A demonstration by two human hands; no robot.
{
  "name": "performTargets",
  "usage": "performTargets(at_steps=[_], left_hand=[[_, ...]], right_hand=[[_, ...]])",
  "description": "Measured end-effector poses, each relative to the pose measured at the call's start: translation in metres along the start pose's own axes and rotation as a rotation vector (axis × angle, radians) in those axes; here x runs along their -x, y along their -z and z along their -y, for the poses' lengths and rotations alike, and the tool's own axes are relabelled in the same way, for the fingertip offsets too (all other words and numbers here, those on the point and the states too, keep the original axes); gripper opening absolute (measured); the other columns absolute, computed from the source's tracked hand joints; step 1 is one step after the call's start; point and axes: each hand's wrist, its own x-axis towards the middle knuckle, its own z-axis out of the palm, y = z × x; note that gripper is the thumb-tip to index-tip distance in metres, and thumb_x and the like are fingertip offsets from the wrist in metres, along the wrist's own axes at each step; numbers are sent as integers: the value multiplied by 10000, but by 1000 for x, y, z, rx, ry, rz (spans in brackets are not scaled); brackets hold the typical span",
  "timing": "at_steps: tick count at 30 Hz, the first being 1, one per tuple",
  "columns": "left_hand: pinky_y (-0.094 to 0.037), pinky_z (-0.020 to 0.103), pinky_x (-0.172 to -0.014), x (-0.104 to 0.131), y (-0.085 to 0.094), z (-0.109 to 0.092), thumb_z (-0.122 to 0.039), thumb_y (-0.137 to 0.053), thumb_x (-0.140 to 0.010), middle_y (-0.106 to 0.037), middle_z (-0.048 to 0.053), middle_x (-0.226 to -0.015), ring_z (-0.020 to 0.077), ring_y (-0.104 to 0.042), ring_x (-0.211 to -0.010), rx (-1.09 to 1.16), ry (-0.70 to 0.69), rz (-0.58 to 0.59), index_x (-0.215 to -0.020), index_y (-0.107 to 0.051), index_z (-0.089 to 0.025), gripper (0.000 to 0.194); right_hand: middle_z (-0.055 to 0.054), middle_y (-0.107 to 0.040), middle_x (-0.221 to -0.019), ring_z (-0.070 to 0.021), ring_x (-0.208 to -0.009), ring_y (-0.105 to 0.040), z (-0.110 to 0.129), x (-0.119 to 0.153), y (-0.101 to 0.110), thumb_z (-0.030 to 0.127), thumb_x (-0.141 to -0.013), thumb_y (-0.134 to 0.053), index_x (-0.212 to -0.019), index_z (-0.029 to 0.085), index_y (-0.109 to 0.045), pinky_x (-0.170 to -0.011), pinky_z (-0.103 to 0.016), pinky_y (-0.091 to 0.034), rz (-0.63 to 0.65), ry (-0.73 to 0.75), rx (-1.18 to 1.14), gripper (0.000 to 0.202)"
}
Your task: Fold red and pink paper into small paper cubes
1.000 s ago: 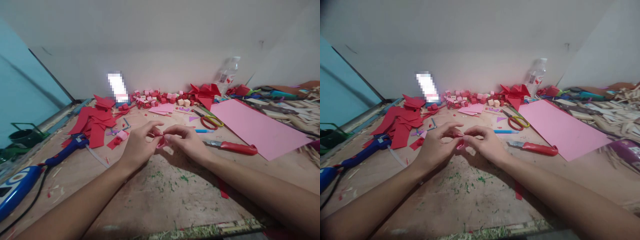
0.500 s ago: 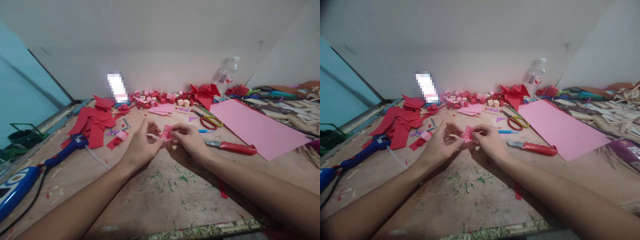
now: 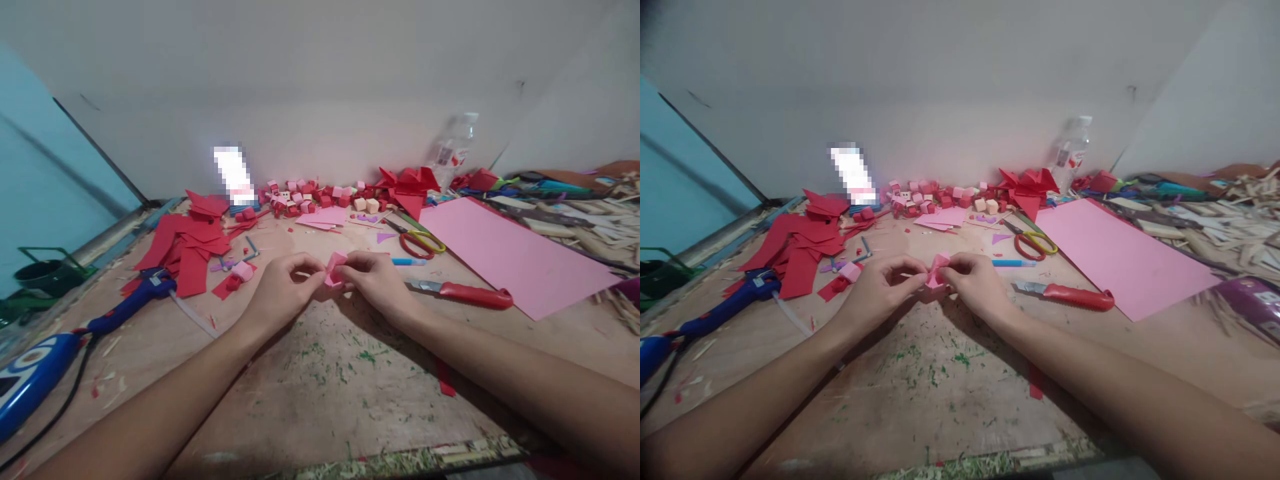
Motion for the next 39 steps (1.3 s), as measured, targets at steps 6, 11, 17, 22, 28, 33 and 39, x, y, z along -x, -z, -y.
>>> performTargets(at_steps=[6,11,17,22,28,33,39], left_hand=[[-555,266,-703,-1,0,-3,-159,-681,-806,-748,36,-803,169,-686,-746,38,53,26,-749,-740,-160,82],[-546,262,-693,-1,-2,1,-184,-731,-771,-704,13,-811,157,-674,-746,98,59,-31,-805,-681,-158,65],[-527,260,-671,-4,-1,5,-179,-720,-772,-686,6,-777,147,-653,-717,99,78,-37,-778,-668,-160,56],[-527,268,-652,-4,-1,3,-202,-720,-766,-704,17,-767,157,-658,-697,122,110,-32,-756,-688,-158,55],[-531,304,-777,-6,2,8,-245,-702,-784,-766,56,-877,191,-682,-819,192,103,12,-869,-774,-162,139],[-531,305,-746,-8,5,13,-281,-704,-798,-776,53,-851,196,-677,-785,186,111,39,-826,-787,-168,143],[-534,309,-789,-8,5,12,-257,-696,-798,-790,47,-897,202,-684,-836,139,68,49,-870,-796,-181,145]], right_hand=[[-41,-732,-771,-188,-725,-645,0,1,-1,261,-746,-658,-764,181,-745,-673,-299,-492,51,7,-45,120],[-38,-731,-745,-182,-696,-628,5,3,0,270,-733,-668,-739,182,-753,-653,-301,-474,85,-1,-63,122],[-55,-766,-826,-204,-777,-669,10,5,1,276,-723,-690,-796,188,-778,-719,-321,-508,101,4,-133,144],[-48,-759,-790,-195,-738,-664,7,4,-1,271,-734,-688,-785,182,-762,-693,-315,-502,111,28,-61,127],[-33,-723,-738,-166,-660,-610,7,4,0,303,-736,-675,-742,180,-743,-612,-287,-455,67,14,-56,141],[-27,-686,-699,-158,-642,-576,9,4,1,314,-711,-705,-714,173,-735,-604,-287,-436,49,-23,-84,144],[-25,-672,-690,-161,-649,-576,8,4,1,299,-710,-726,-691,179,-725,-628,-297,-443,38,-30,-133,122]])
